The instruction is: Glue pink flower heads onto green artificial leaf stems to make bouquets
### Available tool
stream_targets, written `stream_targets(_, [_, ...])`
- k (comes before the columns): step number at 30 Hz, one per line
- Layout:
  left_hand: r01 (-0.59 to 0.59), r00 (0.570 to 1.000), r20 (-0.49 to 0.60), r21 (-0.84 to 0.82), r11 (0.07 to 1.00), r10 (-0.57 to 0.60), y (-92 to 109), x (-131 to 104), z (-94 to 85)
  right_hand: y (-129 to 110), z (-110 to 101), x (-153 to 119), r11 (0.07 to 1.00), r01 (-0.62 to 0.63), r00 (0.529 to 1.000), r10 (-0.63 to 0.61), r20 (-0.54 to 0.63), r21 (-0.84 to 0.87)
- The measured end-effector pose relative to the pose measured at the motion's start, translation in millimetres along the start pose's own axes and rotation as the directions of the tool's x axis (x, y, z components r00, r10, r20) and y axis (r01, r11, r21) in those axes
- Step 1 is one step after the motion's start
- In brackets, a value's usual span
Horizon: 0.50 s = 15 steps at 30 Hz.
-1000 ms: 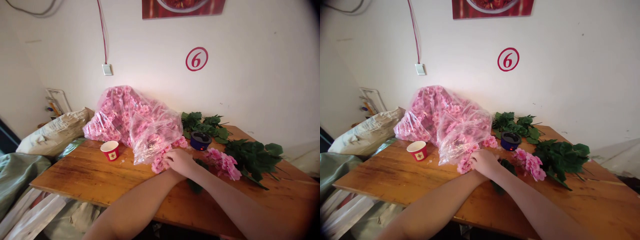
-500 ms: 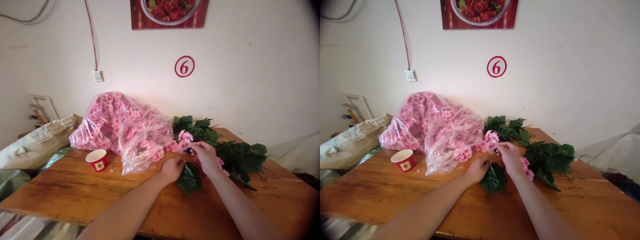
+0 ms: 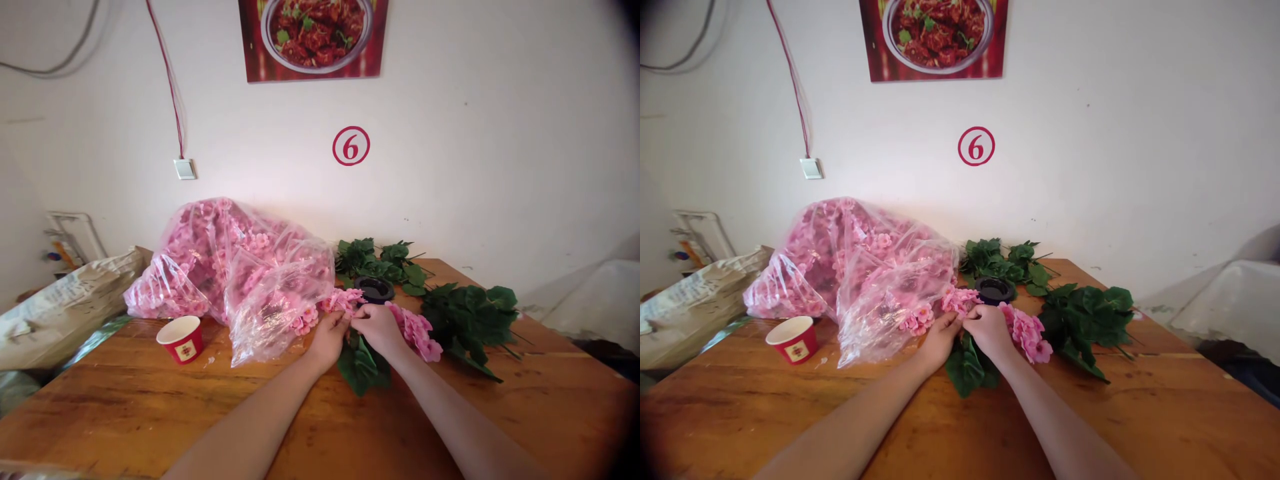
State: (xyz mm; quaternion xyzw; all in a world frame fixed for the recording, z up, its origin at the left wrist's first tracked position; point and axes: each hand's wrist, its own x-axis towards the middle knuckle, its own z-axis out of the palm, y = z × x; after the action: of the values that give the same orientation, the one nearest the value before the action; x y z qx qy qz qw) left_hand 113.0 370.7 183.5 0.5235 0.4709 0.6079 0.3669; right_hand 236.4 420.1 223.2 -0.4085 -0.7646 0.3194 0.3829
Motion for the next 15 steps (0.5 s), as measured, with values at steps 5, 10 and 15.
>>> stream_targets(5, [0.006, 1.000, 0.021, 0.032, 0.999, -0.006, -1.4, 1.0, -1.6, 7.1, 1.4, 2.5, 0.999, 0.050, 0.998, -0.050, 0.023, -0.021])
stream_targets(10, [-0.005, 0.998, -0.060, 0.077, 0.997, 0.010, -1.1, -1.1, -0.5, 14.1, 7.3, 5.4, 0.992, 0.030, 0.998, -0.037, 0.059, 0.125])
stream_targets(15, [0.049, 0.995, -0.093, 0.070, 0.996, -0.043, -9.5, 1.8, -2.0, 15.7, 12.4, 6.7, 0.930, -0.091, 0.994, 0.064, 0.088, 0.356])
